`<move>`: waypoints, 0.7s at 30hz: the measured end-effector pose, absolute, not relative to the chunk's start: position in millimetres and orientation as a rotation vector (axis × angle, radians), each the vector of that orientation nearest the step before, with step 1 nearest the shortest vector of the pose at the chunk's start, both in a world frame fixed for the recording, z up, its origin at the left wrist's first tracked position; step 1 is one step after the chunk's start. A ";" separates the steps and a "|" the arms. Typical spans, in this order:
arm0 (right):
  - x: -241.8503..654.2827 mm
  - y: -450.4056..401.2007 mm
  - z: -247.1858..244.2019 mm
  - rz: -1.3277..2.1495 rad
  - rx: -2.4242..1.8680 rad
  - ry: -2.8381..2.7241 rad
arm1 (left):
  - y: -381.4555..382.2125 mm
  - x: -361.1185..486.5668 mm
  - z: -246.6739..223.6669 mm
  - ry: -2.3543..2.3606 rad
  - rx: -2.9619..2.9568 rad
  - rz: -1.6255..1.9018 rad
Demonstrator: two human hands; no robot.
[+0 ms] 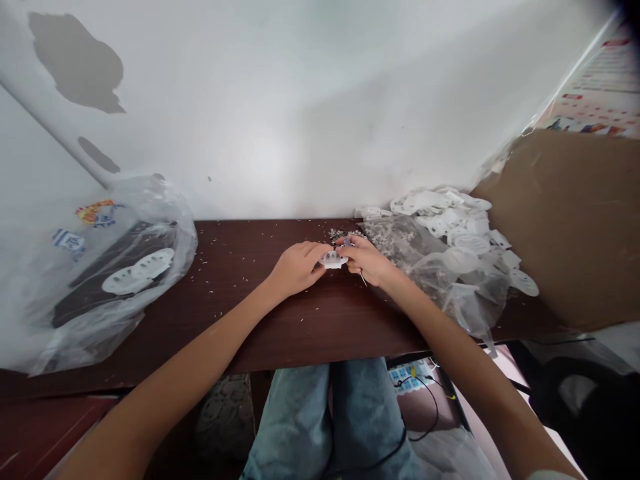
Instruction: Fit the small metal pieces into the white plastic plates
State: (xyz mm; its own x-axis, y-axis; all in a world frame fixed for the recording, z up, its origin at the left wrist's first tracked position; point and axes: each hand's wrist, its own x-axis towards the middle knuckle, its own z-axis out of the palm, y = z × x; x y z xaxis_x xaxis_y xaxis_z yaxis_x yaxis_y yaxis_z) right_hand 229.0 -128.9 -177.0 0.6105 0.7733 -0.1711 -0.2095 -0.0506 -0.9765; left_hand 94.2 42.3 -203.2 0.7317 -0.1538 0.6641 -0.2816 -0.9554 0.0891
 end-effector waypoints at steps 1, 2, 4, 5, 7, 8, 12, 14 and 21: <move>228.9 -128.8 -176.8 0.861 -1.392 -0.515 | 41.3 93.3 -201.8 -0.386 2.771 1.007; 228.9 -128.7 -176.5 0.865 -1.368 -0.520 | 39.8 92.4 -200.2 -0.416 2.782 0.984; 229.2 -128.6 -176.1 0.872 -1.298 -0.546 | 35.7 91.2 -197.4 -0.381 2.736 0.981; 229.6 -128.6 -176.1 0.870 -1.265 -0.563 | 33.5 91.2 -196.6 -0.296 2.670 1.000; 230.1 -128.9 -176.7 0.820 -1.261 -0.607 | 30.0 93.1 -196.1 -0.052 2.442 1.022; 230.0 -129.2 -177.3 0.755 -1.308 -0.645 | 29.2 95.0 -196.4 0.060 2.287 1.015; 225.9 -130.7 -181.3 0.214 -1.668 -1.050 | 32.9 105.2 -198.1 0.237 1.709 0.883; 221.9 -131.3 -182.7 -0.031 -1.770 -1.233 | 35.4 108.4 -198.3 0.256 1.557 0.830; 216.2 -131.8 -183.4 -0.179 -1.881 -1.372 | 31.7 106.1 -196.1 0.198 1.554 0.792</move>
State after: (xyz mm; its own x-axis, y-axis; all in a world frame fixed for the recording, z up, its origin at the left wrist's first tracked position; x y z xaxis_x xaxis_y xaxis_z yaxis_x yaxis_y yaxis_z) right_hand 216.2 -131.8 -183.4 0.4063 0.7455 0.5284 0.8559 -0.1080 -0.5057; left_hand 106.1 31.7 -196.1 0.7441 0.5614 0.3622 -0.3256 -0.1688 0.9303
